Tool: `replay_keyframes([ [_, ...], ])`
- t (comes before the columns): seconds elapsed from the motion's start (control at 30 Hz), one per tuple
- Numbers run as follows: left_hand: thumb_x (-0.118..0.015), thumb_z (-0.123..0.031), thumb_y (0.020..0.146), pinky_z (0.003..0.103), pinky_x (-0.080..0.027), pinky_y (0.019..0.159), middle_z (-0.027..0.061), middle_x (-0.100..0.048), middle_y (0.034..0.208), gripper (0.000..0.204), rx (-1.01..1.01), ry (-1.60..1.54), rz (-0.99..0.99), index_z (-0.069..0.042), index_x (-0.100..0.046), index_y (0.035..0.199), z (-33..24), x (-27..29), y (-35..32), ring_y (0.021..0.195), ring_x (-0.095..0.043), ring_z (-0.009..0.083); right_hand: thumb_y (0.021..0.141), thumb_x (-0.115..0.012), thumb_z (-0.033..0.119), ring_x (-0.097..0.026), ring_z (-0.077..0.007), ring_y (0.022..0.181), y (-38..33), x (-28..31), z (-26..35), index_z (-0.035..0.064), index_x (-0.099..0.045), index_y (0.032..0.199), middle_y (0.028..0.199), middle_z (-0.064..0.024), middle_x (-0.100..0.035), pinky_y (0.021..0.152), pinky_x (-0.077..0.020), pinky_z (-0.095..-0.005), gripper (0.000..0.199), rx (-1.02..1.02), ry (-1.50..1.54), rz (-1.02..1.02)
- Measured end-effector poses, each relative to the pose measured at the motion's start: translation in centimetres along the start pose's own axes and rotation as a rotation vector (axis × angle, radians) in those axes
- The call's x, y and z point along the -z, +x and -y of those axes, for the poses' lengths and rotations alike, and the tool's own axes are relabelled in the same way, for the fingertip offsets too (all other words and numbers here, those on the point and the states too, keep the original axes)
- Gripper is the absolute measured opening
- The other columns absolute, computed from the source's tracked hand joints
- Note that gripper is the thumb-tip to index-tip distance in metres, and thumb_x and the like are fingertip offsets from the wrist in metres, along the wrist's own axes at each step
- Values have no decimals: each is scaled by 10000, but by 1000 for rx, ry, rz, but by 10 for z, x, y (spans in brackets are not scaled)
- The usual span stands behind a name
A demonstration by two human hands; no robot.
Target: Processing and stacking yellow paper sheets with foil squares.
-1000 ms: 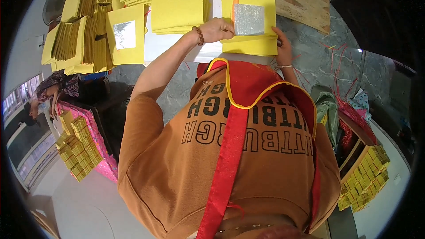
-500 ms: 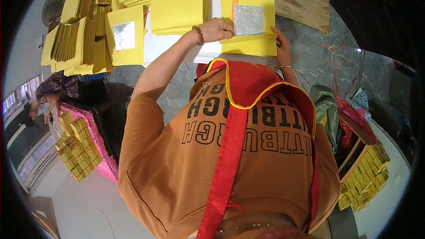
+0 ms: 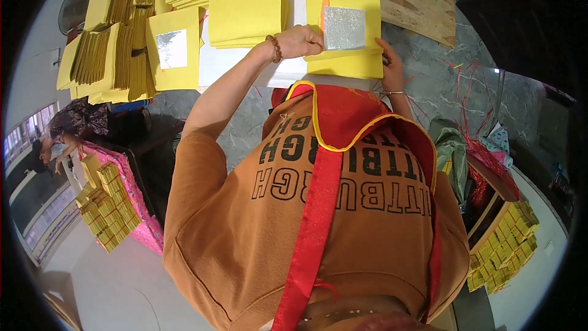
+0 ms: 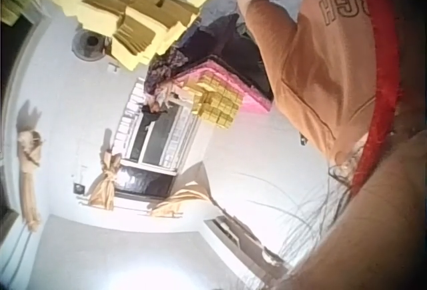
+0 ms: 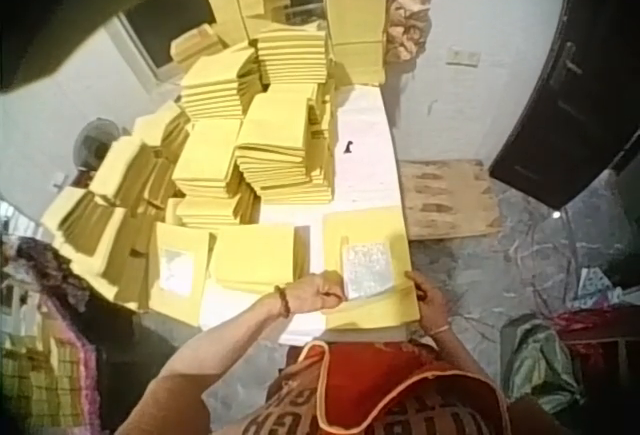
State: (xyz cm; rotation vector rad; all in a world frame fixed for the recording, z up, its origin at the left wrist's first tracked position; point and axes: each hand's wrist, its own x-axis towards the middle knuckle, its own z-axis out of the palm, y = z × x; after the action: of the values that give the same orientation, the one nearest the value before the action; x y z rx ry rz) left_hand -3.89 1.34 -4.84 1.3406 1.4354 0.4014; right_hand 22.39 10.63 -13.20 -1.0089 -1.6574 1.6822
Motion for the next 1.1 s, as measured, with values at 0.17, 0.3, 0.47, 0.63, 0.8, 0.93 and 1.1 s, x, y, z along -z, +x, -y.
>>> replay_keyframes([
  [0.17,-531,-264,847,273,-485,681,64,-648,771,286,74,-206,-42,-19,-647,936,1,-6,1,719,-605,117,767,-626,56,-520,-172,1058,0,-3,2,94,-535,1193,1221,-50,-506,850,-459,-302,437,8,14,-6],
  [0.3,-565,-344,842,296,-490,699,87,-642,817,335,-25,0,-164,-25,-641,909,-10,-16,-3,752,-614,160,766,-630,60,-538,-168,1027,2,-1,0,90,-539,1186,1202,-53,-520,830,-465,-293,431,40,-47,-14],
  [0.47,-542,-416,831,360,-485,685,100,-618,784,367,-346,503,-296,-67,-629,904,-20,-33,-14,781,-593,278,747,-660,83,-545,-159,1003,3,2,-3,93,-548,1172,1182,-61,-529,803,-466,-282,439,4,-15,-8],
  [0.63,-532,-234,858,400,-451,631,152,-568,742,213,-249,416,-282,-28,-575,894,-20,-23,-10,721,-560,338,719,-703,155,-518,-189,1061,6,-6,15,91,-566,1138,1171,-74,-533,853,-438,-320,445,-25,-122,-62],
  [0.8,-522,-228,867,413,-444,633,171,-580,766,221,-268,363,-281,-26,-576,936,-10,-17,-3,717,-566,343,721,-703,179,-435,-265,1166,28,0,22,89,-577,1116,1184,-128,-523,949,-353,-389,424,611,-712,-18],
  [0.93,-568,-263,848,358,-463,779,139,-602,991,341,-276,179,-291,-41,-541,1106,-22,-9,-17,913,-585,276,741,-683,153,-446,-238,1148,38,5,17,73,-582,1106,1201,-118,-517,944,-357,-361,387,433,-435,126],
  [1.1,-586,-333,833,349,-470,796,148,-603,1027,416,-407,-61,-563,-70,-543,1152,-26,-4,-22,926,-587,265,779,-646,92,-484,-134,1057,40,8,31,34,-540,1166,1194,-51,-524,891,-391,-266,405,23,144,118],
])
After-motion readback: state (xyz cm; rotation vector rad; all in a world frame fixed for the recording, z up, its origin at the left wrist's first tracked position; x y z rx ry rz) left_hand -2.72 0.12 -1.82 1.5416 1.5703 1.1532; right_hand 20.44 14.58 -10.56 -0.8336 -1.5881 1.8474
